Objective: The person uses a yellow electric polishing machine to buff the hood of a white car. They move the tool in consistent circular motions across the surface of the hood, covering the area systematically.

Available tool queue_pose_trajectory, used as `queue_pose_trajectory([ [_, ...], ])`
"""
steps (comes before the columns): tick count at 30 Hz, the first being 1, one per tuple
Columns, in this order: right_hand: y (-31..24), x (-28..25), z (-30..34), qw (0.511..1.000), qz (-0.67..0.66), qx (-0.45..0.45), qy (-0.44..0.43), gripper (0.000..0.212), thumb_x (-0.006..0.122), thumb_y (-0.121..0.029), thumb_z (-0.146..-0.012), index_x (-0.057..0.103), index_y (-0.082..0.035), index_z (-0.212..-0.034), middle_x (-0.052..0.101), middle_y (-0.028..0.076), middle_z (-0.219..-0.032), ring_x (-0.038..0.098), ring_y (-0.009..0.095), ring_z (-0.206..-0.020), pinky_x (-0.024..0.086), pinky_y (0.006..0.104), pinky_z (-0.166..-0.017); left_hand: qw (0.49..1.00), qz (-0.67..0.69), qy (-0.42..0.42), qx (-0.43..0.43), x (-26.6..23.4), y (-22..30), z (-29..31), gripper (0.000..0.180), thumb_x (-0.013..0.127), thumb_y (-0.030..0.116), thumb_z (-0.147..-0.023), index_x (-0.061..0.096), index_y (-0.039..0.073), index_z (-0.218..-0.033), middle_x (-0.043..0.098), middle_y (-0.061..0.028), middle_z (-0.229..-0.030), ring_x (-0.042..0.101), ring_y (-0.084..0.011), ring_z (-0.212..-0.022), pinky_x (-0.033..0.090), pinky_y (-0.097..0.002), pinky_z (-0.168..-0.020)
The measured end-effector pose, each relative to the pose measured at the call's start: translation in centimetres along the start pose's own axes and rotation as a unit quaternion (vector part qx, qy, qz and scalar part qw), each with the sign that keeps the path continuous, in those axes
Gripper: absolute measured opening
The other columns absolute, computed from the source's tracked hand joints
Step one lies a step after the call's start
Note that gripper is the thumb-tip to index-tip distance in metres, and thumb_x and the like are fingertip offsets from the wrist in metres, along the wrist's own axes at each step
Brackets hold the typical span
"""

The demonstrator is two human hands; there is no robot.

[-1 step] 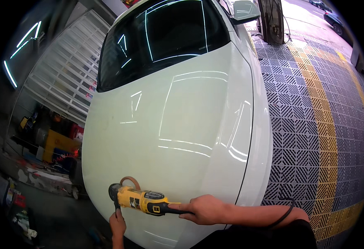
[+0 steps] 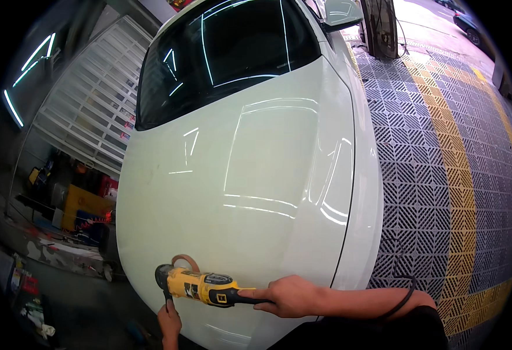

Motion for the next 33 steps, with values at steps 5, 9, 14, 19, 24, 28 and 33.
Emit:
queue_pose_trajectory([
  [5, 1.3, -0.6, 8.2, 1.000, 0.002, 0.027, -0.007, 0.063, 0.074, -0.038, -0.111, 0.056, -0.037, -0.172, 0.070, 0.013, -0.084, 0.073, 0.033, -0.072, 0.059, 0.0456, -0.071, 0.999, 0.014, -0.020, 0.034, 3.0, 2.5, 6.4, 0.052, 0.058, 0.037, -0.118, 0.069, -0.005, -0.089, 0.067, -0.0245, -0.070, 0.069, -0.0498, -0.068, 0.052, -0.0552, -0.066],
  [9, 1.0, -5.4, 14.7, 0.993, -0.008, 0.098, 0.072, 0.064, 0.078, -0.034, -0.109, 0.059, -0.036, -0.170, 0.070, 0.013, -0.083, 0.073, 0.032, -0.072, 0.059, 0.0433, -0.069, 0.992, 0.011, -0.063, 0.110, 3.5, 14.7, 2.0, 0.055, 0.060, 0.041, -0.117, 0.068, -0.003, -0.087, 0.066, -0.0277, -0.072, 0.067, -0.0532, -0.069, 0.052, -0.0559, -0.066],
  [14, 4.5, -11.5, 17.7, 0.953, -0.007, 0.158, 0.258, 0.070, 0.084, -0.016, -0.102, 0.062, -0.024, -0.167, 0.071, 0.012, -0.085, 0.073, 0.029, -0.074, 0.059, 0.0394, -0.071, 0.965, -0.024, -0.098, 0.242, 6.8, 34.0, -9.0, 0.072, 0.057, 0.061, -0.116, 0.070, -0.003, -0.088, 0.071, -0.0295, -0.079, 0.069, -0.0543, -0.079, 0.054, -0.0584, -0.073],
  [19, 11.2, -21.0, 17.1, 0.899, -0.079, 0.164, 0.400, 0.061, 0.069, -0.007, -0.111, 0.058, -0.011, -0.171, 0.065, 0.000, -0.090, 0.062, 0.009, -0.074, 0.056, 0.0275, -0.072, 0.932, -0.066, -0.063, 0.350, 10.0, 53.9, -18.4, 0.087, 0.047, 0.075, -0.114, 0.079, -0.004, -0.094, 0.078, -0.0293, -0.093, 0.075, -0.0515, -0.091, 0.059, -0.0569, -0.085],
  [24, 14.5, -29.1, 15.2, 0.877, -0.094, 0.215, 0.419, 0.055, 0.063, -0.023, -0.119, 0.056, -0.020, -0.173, 0.053, -0.005, -0.078, 0.052, 0.004, -0.059, 0.050, 0.0250, -0.057, 0.953, -0.108, -0.094, 0.268, 10.7, 62.7, -21.6, 0.090, 0.042, 0.079, -0.115, 0.078, 0.001, -0.089, 0.077, -0.0203, -0.085, 0.076, -0.0377, -0.083, 0.060, -0.0499, -0.081],
  [28, 13.3, -25.5, 17.2, 0.888, -0.107, 0.210, 0.394, 0.060, 0.063, -0.018, -0.115, 0.054, -0.013, -0.174, 0.056, -0.004, -0.080, 0.053, 0.004, -0.062, 0.049, 0.0243, -0.059, 0.949, -0.079, -0.109, 0.286, 11.5, 57.2, -19.2, 0.091, 0.042, 0.080, -0.115, 0.076, 0.000, -0.087, 0.076, -0.0212, -0.083, 0.075, -0.0394, -0.083, 0.059, -0.0511, -0.079],
  [33, 9.1, -15.1, 20.9, 0.927, -0.098, 0.140, 0.333, 0.063, 0.072, 0.000, -0.105, 0.060, -0.002, -0.166, 0.076, 0.006, -0.105, 0.070, 0.012, -0.088, 0.060, 0.0330, -0.086, 0.950, -0.049, -0.122, 0.284, 8.8, 44.0, -10.0, 0.082, 0.048, 0.071, -0.116, 0.071, -0.003, -0.089, 0.073, -0.0279, -0.084, 0.070, -0.0501, -0.081, 0.056, -0.0560, -0.078],
])
Point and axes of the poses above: each hand's wrist, its own z-axis away from the middle knuckle, its own x-axis out of the palm, y = z × x, the point moved 3 cm from there along -z, towards the middle knuckle
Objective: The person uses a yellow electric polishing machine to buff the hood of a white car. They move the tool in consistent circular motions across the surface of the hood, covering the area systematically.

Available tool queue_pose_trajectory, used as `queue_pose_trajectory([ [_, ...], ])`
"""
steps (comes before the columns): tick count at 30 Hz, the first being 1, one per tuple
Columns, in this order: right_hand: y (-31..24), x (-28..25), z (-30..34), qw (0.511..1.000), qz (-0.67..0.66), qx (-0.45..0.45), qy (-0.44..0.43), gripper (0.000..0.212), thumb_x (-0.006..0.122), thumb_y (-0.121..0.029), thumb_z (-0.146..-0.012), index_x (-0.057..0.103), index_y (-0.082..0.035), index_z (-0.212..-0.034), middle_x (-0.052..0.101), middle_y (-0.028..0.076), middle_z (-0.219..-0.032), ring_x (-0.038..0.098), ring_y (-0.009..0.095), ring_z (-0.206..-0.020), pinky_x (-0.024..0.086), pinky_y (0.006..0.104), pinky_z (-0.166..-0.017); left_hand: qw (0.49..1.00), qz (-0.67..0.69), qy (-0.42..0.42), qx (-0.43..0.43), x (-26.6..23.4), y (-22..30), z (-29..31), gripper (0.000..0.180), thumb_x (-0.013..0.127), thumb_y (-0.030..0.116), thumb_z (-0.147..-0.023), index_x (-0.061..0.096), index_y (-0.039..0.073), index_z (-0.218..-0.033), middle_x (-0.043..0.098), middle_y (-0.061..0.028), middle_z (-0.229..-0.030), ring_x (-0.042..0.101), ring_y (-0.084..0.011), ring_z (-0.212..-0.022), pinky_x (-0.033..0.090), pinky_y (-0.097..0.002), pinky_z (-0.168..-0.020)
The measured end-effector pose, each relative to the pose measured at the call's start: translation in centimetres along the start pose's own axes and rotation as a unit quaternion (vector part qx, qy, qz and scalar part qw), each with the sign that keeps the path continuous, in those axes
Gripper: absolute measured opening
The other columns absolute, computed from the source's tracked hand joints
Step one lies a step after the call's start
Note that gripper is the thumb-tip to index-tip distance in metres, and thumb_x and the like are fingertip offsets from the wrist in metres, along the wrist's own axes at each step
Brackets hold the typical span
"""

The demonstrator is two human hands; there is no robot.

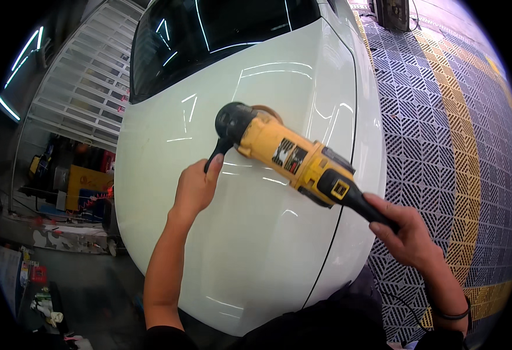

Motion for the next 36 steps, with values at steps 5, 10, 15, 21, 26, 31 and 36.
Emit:
queue_pose_trajectory([
  [5, -0.6, 6.5, 8.5, 0.993, 0.071, -0.033, -0.088, 0.068, 0.087, -0.014, -0.097, 0.068, -0.023, -0.161, 0.069, 0.010, -0.084, 0.071, 0.030, -0.073, 0.057, 0.0395, -0.069, 0.997, 0.032, 0.038, -0.066, 2.2, -7.1, 18.1, 0.063, 0.059, 0.055, -0.116, 0.068, -0.001, -0.088, 0.070, -0.0300, -0.078, 0.069, -0.0570, -0.078, 0.053, -0.0606, -0.069],
  [10, -0.9, 13.1, 13.6, 0.970, 0.100, -0.066, -0.213, 0.057, 0.085, -0.037, -0.103, 0.071, -0.040, -0.158, 0.069, 0.010, -0.084, 0.073, 0.032, -0.073, 0.059, 0.0421, -0.068, 0.977, 0.048, 0.071, -0.194, 4.7, -13.6, 37.0, 0.053, 0.065, 0.044, -0.114, 0.067, -0.003, -0.090, 0.067, -0.0326, -0.078, 0.067, -0.0604, -0.080, 0.050, -0.0624, -0.069],
  [15, -1.1, 19.5, 13.3, 0.934, 0.082, -0.139, -0.320, 0.061, 0.076, -0.043, -0.110, 0.059, -0.047, -0.168, 0.068, 0.011, -0.079, 0.070, 0.031, -0.070, 0.057, 0.0427, -0.066, 0.942, 0.055, 0.118, -0.310, 8.0, -18.5, 49.6, 0.051, 0.063, 0.040, -0.115, 0.069, -0.004, -0.090, 0.070, -0.0331, -0.081, 0.068, -0.0609, -0.083, 0.052, -0.0632, -0.071],
  [21, -3.3, 19.6, 10.4, 0.927, 0.111, -0.122, -0.338, 0.059, 0.078, -0.040, -0.108, 0.063, -0.042, -0.166, 0.068, 0.011, -0.080, 0.070, 0.032, -0.070, 0.058, 0.0440, -0.067, 0.947, 0.042, 0.123, -0.293, 7.5, -20.2, 48.1, 0.053, 0.063, 0.042, -0.115, 0.070, -0.004, -0.090, 0.069, -0.0328, -0.080, 0.069, -0.0600, -0.083, 0.052, -0.0629, -0.071],
  [26, -7.9, 18.6, 2.7, 0.963, 0.123, -0.082, -0.224, 0.061, 0.083, -0.028, -0.104, 0.067, -0.033, -0.163, 0.067, 0.012, -0.080, 0.070, 0.036, -0.071, 0.058, 0.0457, -0.069, 0.971, 0.065, 0.101, -0.205, 1.8, -24.1, 30.1, 0.063, 0.060, 0.054, -0.116, 0.073, -0.002, -0.092, 0.071, -0.0317, -0.083, 0.069, -0.0581, -0.083, 0.054, -0.0595, -0.074],
  [31, -10.4, 16.3, -9.2, 0.989, 0.076, -0.060, -0.113, 0.060, 0.080, -0.018, -0.106, 0.066, -0.020, -0.164, 0.080, 0.020, -0.095, 0.075, 0.032, -0.076, 0.061, 0.0400, -0.079, 0.987, 0.033, 0.079, -0.138, -3.7, -24.1, 8.1, 0.081, 0.052, 0.070, -0.115, 0.072, -0.004, -0.090, 0.073, -0.0304, -0.086, 0.070, -0.0543, -0.085, 0.056, -0.0578, -0.079],
  [36, -11.7, 12.9, -20.9, 0.997, 0.061, -0.022, -0.050, 0.055, 0.070, -0.018, -0.114, 0.061, -0.016, -0.169, 0.060, 0.002, -0.081, 0.052, 0.013, -0.069, 0.052, 0.0324, -0.073, 0.993, 0.006, 0.092, -0.074, -7.4, -21.3, -10.6, 0.090, 0.045, 0.077, -0.115, 0.068, -0.004, -0.084, 0.069, -0.0220, -0.076, 0.067, -0.0380, -0.066, 0.056, -0.0498, -0.071],
])
Point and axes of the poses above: each hand's wrist, its own z-axis away from the middle knuckle, its own x-axis out of the palm, y = z × x, the point moved 3 cm from there along -z, towards the middle knuckle
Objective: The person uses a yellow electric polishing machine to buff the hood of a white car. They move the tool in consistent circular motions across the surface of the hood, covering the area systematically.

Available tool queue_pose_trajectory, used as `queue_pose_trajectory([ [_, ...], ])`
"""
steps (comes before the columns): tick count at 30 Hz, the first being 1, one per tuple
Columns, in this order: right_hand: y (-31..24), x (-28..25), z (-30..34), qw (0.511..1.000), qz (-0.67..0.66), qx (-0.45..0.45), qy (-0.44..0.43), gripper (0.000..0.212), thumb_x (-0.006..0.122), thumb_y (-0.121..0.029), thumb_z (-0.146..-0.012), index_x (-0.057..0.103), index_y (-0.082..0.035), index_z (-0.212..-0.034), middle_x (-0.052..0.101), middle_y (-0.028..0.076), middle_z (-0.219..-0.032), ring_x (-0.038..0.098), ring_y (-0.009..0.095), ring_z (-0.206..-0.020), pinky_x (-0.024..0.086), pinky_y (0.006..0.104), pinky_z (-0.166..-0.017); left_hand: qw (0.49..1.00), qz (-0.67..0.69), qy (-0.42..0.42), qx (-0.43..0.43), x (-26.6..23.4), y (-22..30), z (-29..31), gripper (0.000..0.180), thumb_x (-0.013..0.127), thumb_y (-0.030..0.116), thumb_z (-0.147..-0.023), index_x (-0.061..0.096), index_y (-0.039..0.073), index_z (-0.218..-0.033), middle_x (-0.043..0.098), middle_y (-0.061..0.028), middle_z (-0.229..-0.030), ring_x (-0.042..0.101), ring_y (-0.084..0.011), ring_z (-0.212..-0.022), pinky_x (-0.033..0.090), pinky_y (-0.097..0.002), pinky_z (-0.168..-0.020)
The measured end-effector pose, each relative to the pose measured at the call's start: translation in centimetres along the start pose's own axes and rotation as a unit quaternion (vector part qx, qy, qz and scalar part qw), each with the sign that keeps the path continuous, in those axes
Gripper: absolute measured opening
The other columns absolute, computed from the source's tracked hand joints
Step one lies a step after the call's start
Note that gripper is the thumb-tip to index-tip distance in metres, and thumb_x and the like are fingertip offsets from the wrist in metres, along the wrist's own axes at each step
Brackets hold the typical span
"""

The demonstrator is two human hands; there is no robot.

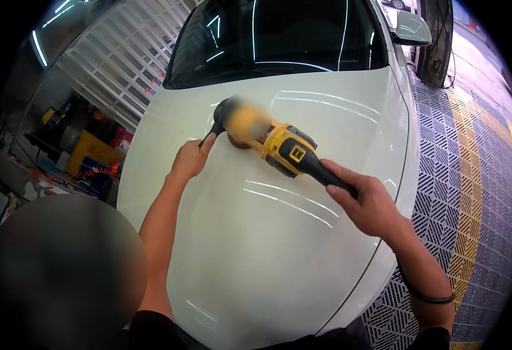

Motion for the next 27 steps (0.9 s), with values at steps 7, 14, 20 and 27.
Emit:
queue_pose_trajectory([
  [7, -0.9, -5.6, -9.3, 0.993, 0.084, 0.061, 0.059, 0.055, 0.063, -0.031, -0.120, 0.056, -0.021, -0.174, 0.053, -0.001, -0.078, 0.056, 0.008, -0.062, 0.054, 0.0290, -0.058, 0.999, 0.033, -0.035, -0.019, 0.5, 5.6, -12.7, 0.086, 0.045, 0.080, -0.114, 0.064, 0.002, -0.085, 0.064, -0.0120, -0.071, 0.063, -0.0256, -0.056, 0.055, -0.0421, -0.060],
  [14, -2.2, -1.1, -2.8, 0.997, 0.045, 0.032, -0.046, 0.056, 0.067, -0.022, -0.117, 0.058, -0.017, -0.172, 0.059, 0.001, -0.081, 0.057, 0.012, -0.066, 0.053, 0.0321, -0.067, 0.991, 0.109, -0.060, -0.050, 0.4, -1.8, -0.2, 0.081, 0.051, 0.075, -0.115, 0.061, 0.001, -0.083, 0.059, -0.0086, -0.069, 0.056, -0.0207, -0.053, 0.052, -0.0401, -0.054],
  [20, -2.6, 8.7, 6.8, 0.981, 0.069, -0.084, -0.158, 0.058, 0.077, -0.029, -0.108, 0.065, -0.029, -0.165, 0.070, 0.020, -0.080, 0.072, 0.041, -0.073, 0.059, 0.0480, -0.073, 0.989, 0.091, 0.020, -0.114, 0.1, -13.4, 23.8, 0.067, 0.055, 0.051, -0.120, 0.065, -0.006, -0.087, 0.065, -0.0261, -0.075, 0.059, -0.0405, -0.067, 0.049, -0.0527, -0.069],
  [27, -1.5, 18.5, 11.6, 0.936, 0.056, -0.143, -0.317, 0.057, 0.070, -0.039, -0.113, 0.059, -0.036, -0.169, 0.068, 0.018, -0.077, 0.070, 0.041, -0.074, 0.057, 0.0527, -0.074, 0.955, 0.085, 0.052, -0.280, 1.7, -24.2, 46.5, 0.060, 0.055, 0.043, -0.120, 0.069, -0.006, -0.089, 0.067, -0.0214, -0.070, 0.067, -0.0406, -0.065, 0.052, -0.0524, -0.068],
])
Point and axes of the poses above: each hand's wrist, its own z-axis away from the middle knuckle, its own x-axis out of the palm, y = z × x, the point moved 3 cm from there along -z, towards the middle knuckle
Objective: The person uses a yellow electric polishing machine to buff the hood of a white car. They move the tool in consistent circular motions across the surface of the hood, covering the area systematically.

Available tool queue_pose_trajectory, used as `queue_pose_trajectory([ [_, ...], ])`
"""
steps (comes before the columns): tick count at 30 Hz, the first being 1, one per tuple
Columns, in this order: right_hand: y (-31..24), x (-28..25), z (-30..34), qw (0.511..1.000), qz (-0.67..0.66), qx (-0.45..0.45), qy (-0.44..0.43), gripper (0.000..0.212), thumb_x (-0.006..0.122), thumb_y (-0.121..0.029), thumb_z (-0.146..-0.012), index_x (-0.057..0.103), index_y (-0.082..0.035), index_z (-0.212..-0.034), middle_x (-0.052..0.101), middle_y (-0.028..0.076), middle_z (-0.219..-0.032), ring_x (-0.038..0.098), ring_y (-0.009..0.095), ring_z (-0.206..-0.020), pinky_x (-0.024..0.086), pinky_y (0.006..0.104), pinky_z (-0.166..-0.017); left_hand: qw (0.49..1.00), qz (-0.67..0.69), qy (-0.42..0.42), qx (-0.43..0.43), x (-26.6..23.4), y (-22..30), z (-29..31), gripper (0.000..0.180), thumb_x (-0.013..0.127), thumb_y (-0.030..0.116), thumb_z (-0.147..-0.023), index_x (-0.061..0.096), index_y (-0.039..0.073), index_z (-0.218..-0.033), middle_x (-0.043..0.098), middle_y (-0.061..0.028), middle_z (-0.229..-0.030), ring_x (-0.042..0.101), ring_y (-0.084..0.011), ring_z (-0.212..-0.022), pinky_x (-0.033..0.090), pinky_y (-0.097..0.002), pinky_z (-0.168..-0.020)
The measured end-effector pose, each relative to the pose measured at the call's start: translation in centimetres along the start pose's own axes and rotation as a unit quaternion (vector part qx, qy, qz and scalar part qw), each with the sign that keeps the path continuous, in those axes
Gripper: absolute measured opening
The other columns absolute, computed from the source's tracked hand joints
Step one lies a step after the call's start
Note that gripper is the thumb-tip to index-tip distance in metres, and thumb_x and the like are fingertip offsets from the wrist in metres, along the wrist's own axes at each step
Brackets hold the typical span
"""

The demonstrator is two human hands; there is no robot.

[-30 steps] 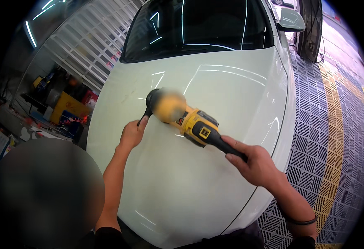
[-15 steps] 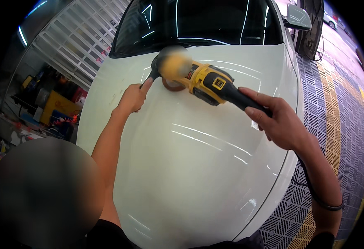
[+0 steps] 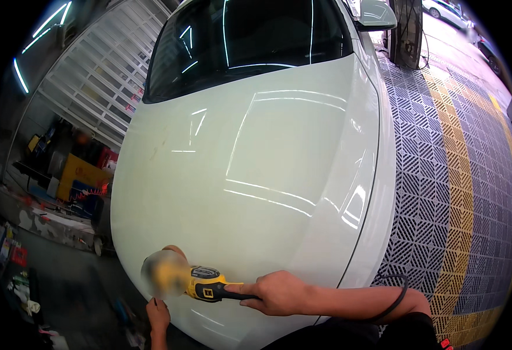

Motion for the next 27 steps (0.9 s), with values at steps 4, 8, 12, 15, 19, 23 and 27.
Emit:
queue_pose_trajectory([
  [4, 1.2, -0.4, 1.5, 1.000, -0.012, -0.006, 0.001, 0.057, 0.070, -0.040, -0.114, 0.059, -0.037, -0.169, 0.067, 0.017, -0.078, 0.069, 0.040, -0.072, 0.057, 0.0516, -0.074, 0.999, -0.020, 0.010, 0.037, -0.3, 3.6, 1.1, 0.056, 0.057, 0.039, -0.119, 0.069, -0.006, -0.089, 0.067, -0.0217, -0.071, 0.066, -0.0409, -0.065, 0.051, -0.0525, -0.067],
  [8, 1.8, -4.9, 5.7, 0.994, -0.008, 0.052, 0.091, 0.059, 0.074, -0.037, -0.111, 0.061, -0.036, -0.168, 0.068, 0.016, -0.079, 0.069, 0.037, -0.070, 0.057, 0.0487, -0.072, 0.988, -0.009, -0.015, 0.152, 1.7, 14.5, -5.3, 0.054, 0.059, 0.038, -0.119, 0.067, -0.005, -0.087, 0.062, -0.0251, -0.071, 0.063, -0.0466, -0.066, 0.048, -0.0547, -0.065],
  [12, 3.0, -11.4, 7.7, 0.966, -0.015, 0.110, 0.232, 0.063, 0.081, -0.026, -0.107, 0.063, -0.029, -0.167, 0.069, 0.015, -0.081, 0.071, 0.037, -0.072, 0.058, 0.0453, -0.071, 0.967, -0.016, -0.062, 0.247, 5.7, 30.7, -14.8, 0.068, 0.056, 0.054, -0.119, 0.069, -0.005, -0.089, 0.066, -0.0288, -0.078, 0.063, -0.0502, -0.073, 0.051, -0.0537, -0.070],
  [15, 5.8, -17.6, 7.2, 0.939, -0.055, 0.123, 0.316, 0.059, 0.076, -0.015, -0.109, 0.062, -0.015, -0.166, 0.082, 0.022, -0.109, 0.078, 0.029, -0.084, 0.062, 0.0374, -0.087, 0.950, -0.069, -0.074, 0.296, 8.8, 43.1, -21.1, 0.083, 0.050, 0.070, -0.116, 0.070, -0.006, -0.090, 0.069, -0.0299, -0.082, 0.065, -0.0517, -0.080, 0.054, -0.0547, -0.076],
  [19, 8.0, -26.2, 6.1, 0.912, -0.044, 0.170, 0.370, 0.056, 0.068, -0.020, -0.117, 0.059, -0.016, -0.171, 0.060, -0.001, -0.080, 0.053, 0.008, -0.066, 0.051, 0.0283, -0.068, 0.944, -0.096, -0.077, 0.307, 12.1, 56.5, -27.2, 0.089, 0.046, 0.078, -0.114, 0.077, -0.002, -0.092, 0.076, -0.0236, -0.086, 0.075, -0.0409, -0.084, 0.059, -0.0500, -0.083],
  [23, 9.7, -32.2, 6.4, 0.872, -0.026, 0.254, 0.418, 0.054, 0.064, -0.027, -0.119, 0.057, -0.020, -0.172, 0.058, -0.001, -0.076, 0.057, 0.006, -0.058, 0.054, 0.0269, -0.055, 0.936, -0.127, -0.110, 0.308, 14.8, 65.8, -28.5, 0.091, 0.040, 0.080, -0.115, 0.081, 0.001, -0.099, 0.078, -0.0182, -0.088, 0.078, -0.0313, -0.083, 0.062, -0.0448, -0.081],
  [27, 11.0, -34.7, 6.0, 0.871, -0.006, 0.241, 0.428, 0.054, 0.064, -0.032, -0.120, 0.057, -0.021, -0.172, 0.057, -0.001, -0.074, 0.056, 0.007, -0.053, 0.053, 0.0265, -0.054, 0.933, -0.109, -0.086, 0.331, 15.3, 68.9, -29.9, 0.088, 0.039, 0.081, -0.115, 0.075, 0.002, -0.100, 0.070, -0.0127, -0.080, 0.070, -0.0254, -0.070, 0.059, -0.0399, -0.069],
])
Point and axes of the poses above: each hand's wrist, its own z-axis away from the middle knuckle, its own x-axis out of the palm, y = z × x, the point moved 3 cm from there along -z, towards the middle knuckle
